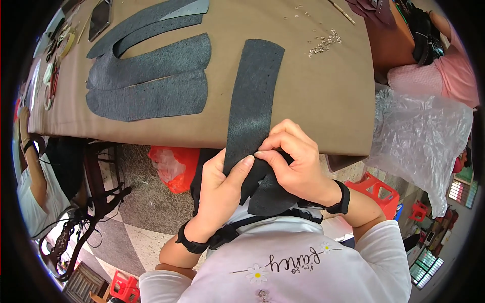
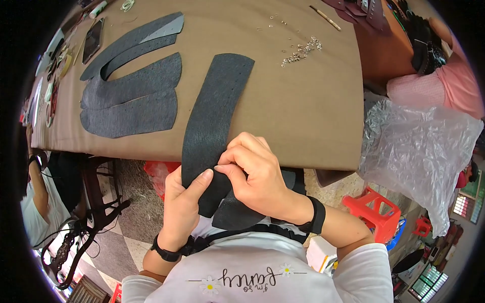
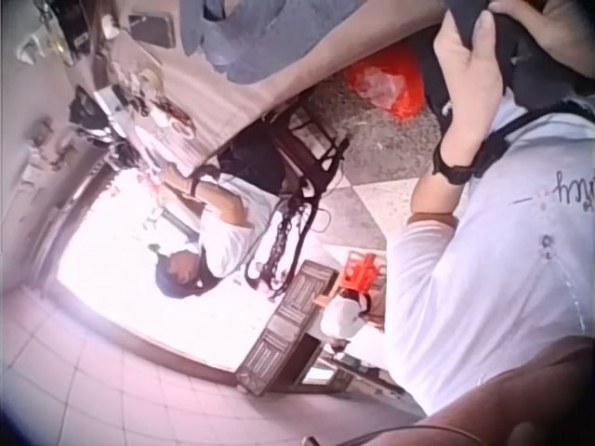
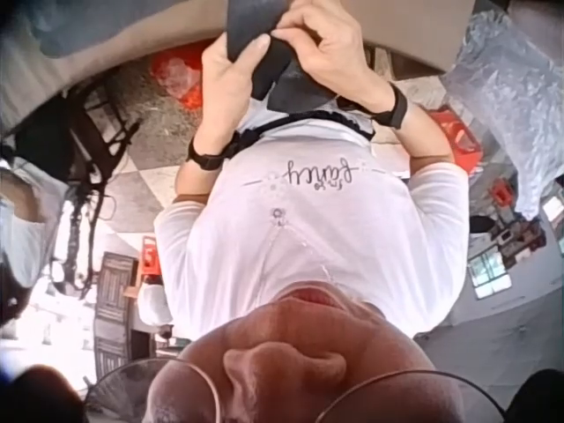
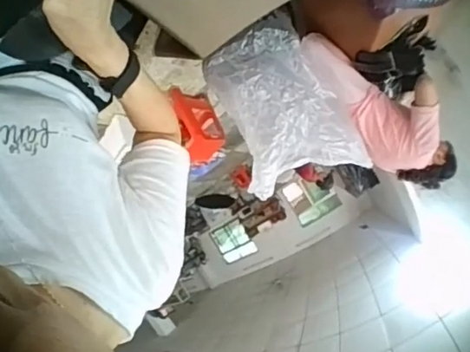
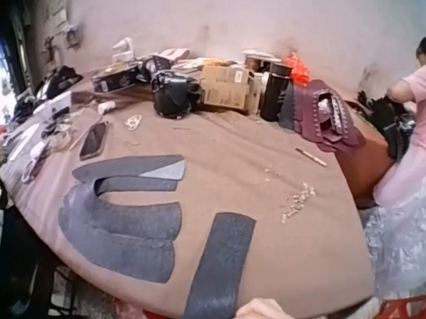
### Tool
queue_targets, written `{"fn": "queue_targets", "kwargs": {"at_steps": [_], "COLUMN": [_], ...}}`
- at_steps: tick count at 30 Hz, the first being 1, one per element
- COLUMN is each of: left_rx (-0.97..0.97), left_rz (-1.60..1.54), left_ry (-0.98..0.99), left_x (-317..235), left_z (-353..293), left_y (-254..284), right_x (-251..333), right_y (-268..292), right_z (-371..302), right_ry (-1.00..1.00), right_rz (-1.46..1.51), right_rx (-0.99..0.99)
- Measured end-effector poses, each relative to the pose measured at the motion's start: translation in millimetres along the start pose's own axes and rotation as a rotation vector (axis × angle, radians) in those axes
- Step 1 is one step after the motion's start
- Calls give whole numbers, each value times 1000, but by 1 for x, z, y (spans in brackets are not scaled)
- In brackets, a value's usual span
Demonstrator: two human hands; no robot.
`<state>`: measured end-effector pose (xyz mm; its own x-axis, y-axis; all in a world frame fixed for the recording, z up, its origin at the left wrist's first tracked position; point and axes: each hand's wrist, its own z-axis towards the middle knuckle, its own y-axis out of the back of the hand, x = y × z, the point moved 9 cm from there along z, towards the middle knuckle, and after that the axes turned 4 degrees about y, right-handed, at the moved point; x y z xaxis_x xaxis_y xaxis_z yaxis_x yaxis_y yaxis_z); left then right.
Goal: Manually inserting metal eyelets into the pre-punched holes of a leather shoe upper component.
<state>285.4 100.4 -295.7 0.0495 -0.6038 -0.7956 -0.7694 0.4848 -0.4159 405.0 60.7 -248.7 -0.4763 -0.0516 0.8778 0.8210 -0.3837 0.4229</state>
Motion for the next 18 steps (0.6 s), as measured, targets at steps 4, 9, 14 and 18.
{"fn": "queue_targets", "kwargs": {"at_steps": [4,9,14,18], "left_rx": [9,9,-26,-35], "left_rz": [171,174,175,112], "left_ry": [-32,-64,-124,65], "left_x": [-6,-6,-8,-5], "left_z": [-1,-6,-7,0], "left_y": [-1,-3,-8,3], "right_x": [-4,-17,-14,-20], "right_y": [-1,1,-4,-10], "right_z": [-3,-2,7,6], "right_ry": [-119,-251,-172,-277], "right_rz": [1,126,98,243], "right_rx": [-32,44,143,247]}}
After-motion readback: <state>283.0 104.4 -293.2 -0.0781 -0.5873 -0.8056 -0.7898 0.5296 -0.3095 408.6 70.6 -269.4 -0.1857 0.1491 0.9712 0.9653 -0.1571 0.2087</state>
